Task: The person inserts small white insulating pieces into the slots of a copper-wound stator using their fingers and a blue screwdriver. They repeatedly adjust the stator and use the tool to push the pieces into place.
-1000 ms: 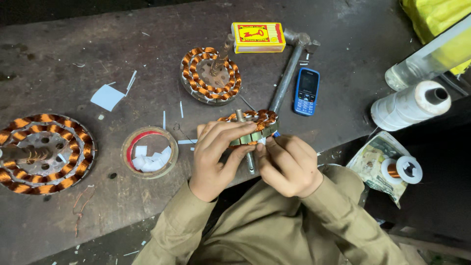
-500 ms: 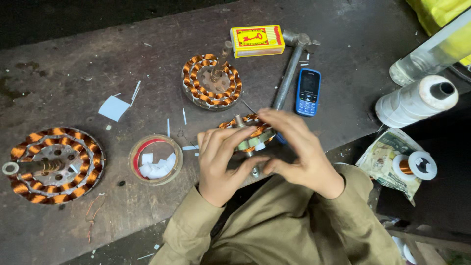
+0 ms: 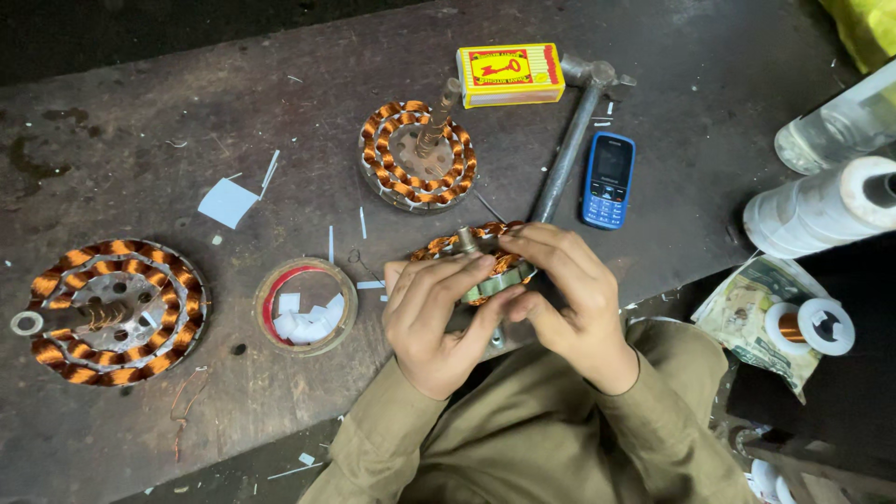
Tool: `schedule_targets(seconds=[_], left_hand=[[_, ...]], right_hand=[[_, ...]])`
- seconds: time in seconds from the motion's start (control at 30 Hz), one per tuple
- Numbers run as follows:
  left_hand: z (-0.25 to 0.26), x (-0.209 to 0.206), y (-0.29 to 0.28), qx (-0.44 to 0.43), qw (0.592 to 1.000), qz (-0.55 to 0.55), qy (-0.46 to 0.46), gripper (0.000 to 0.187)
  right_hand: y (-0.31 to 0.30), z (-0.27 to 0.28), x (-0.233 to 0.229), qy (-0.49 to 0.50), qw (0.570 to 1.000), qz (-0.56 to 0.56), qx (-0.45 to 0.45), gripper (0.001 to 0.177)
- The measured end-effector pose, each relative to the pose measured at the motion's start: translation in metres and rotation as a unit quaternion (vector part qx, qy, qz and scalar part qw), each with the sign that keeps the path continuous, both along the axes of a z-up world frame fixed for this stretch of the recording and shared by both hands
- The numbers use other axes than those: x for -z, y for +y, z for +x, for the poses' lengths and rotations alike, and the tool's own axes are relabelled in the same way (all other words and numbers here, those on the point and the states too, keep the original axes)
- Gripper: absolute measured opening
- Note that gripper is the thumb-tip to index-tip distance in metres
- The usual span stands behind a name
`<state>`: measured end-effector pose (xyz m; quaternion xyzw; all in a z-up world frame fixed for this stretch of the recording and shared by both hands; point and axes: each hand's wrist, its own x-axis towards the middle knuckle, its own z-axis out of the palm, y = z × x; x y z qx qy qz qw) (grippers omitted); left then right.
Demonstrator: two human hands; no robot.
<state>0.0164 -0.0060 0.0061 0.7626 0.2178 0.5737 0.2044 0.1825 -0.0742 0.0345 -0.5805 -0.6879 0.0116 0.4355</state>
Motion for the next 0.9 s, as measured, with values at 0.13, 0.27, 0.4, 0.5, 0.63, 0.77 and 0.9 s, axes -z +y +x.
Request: schedule_targets(seconds=[0.13,0.27,0.4,0.5,0.63,0.77,0.9], left_hand=[[0.002,-0.001,0.000,-0.005,1.000,0.002,-0.007,0.037],[0.000,-0.001,-0.001,-0.008,1.000,0.000,-0.006,0.036],[0.001,-0.001,0.000,-0.010,1.000,0.000,-0.007,0.037],[0.002,-0.002,-0.001,-0.011,1.000,0.002,-0.012,0.038],[0.003,-0.002,0.001,0.000,1.000,-0.002,-0.010,0.042],[0.003,-0.003,0.001,0.000,1.000,-0.011,-0.012,0.048],[0.000,0.002,0.001,0.000,1.000,-0.026,-0.017,0.049]], right_hand=[[-0.001,-0.001,0.003,0.005,1.000,0.012,0.004,0.046],[-0.001,-0.003,0.004,0.008,1.000,0.014,0.008,0.043],[-0.001,-0.004,0.004,0.015,1.000,0.018,0.008,0.043],[0.000,-0.004,0.002,0.025,1.000,0.008,0.005,0.044],[-0.006,0.007,-0.008,0.010,0.999,-0.020,-0.045,0.046],[-0.029,-0.009,-0.003,0.079,0.992,-0.011,0.097,0.054],[-0.036,-0.026,0.022,-0.091,0.953,-0.029,0.287,0.040]])
